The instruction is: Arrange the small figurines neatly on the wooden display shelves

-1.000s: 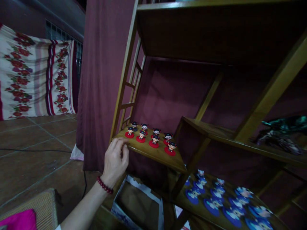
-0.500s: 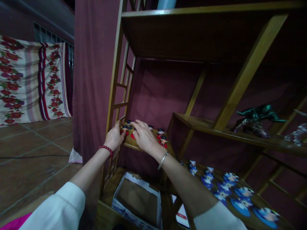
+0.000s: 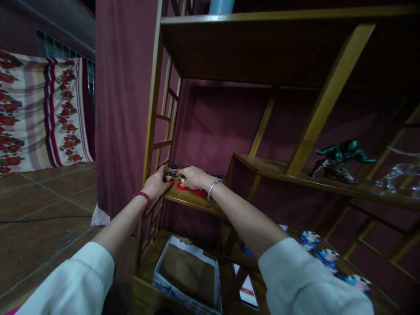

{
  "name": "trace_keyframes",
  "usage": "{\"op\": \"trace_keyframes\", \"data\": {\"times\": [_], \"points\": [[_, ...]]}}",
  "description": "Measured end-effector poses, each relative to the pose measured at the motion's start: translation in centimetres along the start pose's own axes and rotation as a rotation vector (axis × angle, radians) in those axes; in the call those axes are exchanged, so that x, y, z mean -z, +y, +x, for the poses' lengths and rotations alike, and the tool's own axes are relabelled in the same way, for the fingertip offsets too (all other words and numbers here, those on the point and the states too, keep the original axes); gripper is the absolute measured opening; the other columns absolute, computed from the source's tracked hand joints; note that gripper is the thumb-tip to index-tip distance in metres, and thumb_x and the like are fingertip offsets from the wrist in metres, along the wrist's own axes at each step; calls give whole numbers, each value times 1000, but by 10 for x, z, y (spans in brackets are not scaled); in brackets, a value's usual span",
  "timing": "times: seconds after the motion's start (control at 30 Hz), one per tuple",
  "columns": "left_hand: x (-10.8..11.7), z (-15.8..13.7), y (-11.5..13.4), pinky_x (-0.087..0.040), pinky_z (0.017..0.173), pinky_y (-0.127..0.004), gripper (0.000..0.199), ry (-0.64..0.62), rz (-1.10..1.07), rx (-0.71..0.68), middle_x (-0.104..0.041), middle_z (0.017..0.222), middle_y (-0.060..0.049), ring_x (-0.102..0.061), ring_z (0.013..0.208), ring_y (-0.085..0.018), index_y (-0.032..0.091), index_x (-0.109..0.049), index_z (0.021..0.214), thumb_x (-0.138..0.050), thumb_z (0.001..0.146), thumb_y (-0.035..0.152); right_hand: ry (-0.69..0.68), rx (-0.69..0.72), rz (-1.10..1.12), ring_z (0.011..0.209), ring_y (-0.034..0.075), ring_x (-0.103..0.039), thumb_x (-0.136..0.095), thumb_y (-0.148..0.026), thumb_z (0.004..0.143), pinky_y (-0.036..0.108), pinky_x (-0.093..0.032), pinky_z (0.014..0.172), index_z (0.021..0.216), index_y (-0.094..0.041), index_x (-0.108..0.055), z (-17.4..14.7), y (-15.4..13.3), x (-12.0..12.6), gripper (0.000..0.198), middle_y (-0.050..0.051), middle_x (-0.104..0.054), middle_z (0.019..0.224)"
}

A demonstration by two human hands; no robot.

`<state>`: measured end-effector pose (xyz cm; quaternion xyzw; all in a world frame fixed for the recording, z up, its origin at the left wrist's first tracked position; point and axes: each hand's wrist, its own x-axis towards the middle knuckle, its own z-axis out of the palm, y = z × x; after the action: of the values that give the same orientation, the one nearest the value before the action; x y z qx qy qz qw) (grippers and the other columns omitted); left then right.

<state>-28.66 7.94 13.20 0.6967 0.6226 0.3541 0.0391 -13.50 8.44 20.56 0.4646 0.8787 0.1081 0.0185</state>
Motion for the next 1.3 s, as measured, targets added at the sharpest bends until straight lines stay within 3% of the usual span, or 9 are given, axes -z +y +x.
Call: {"op": "trace_keyframes", "data": {"times": [0.17, 0.5, 0.73, 0.9, 1.3], "points": [[1, -4, 6, -45, 78, -30, 65, 1, 85, 13, -66, 107, -11, -61, 97, -23, 13, -29, 135, -50, 77, 33, -90, 32, -10, 88, 19, -62, -64, -24, 69, 20, -44, 68, 118, -22, -58, 8, 3, 2, 49, 5, -66, 105], [-2, -4, 6, -44, 79, -30, 66, 10, 168, 17, -65, 108, -11, -61, 98, -23, 14, -25, 136, -46, 77, 34, -135, 65, 70, 78, 14, -62, -65, -23, 70, 18, -42, 63, 105, -24, -65, 14, 10, 0, 36, 0, -69, 93], [-1, -6, 12, -45, 78, -29, 69, 6, 189, 56, -65, 108, -10, -61, 97, -23, 16, -23, 137, -46, 77, 41, -72, 173, 63, 93, 16, -60, -65, -31, 72, 18, -42, 71, 118, -22, -58, 19, 23, 10, 47, 3, -66, 106], [-2, -7, 14, -44, 78, -31, 70, 4, 192, 59, -65, 106, -13, -61, 97, -25, 13, -22, 137, -46, 77, 40, 76, 58, 47, 100, 17, -59, -59, -21, 76, 20, -42, 77, 117, -22, -58, 29, 37, 18, 41, 4, -64, 111], [-5, -6, 13, -44, 77, -32, 64, 31, 195, 62, -64, 106, -14, -61, 96, -24, 14, -23, 135, -46, 79, 37, 4, 51, 78, 104, 16, -58, -68, -26, 69, 17, -43, 80, 123, -28, -53, 73, 20, 3, 56, 1, -61, 118]]}}
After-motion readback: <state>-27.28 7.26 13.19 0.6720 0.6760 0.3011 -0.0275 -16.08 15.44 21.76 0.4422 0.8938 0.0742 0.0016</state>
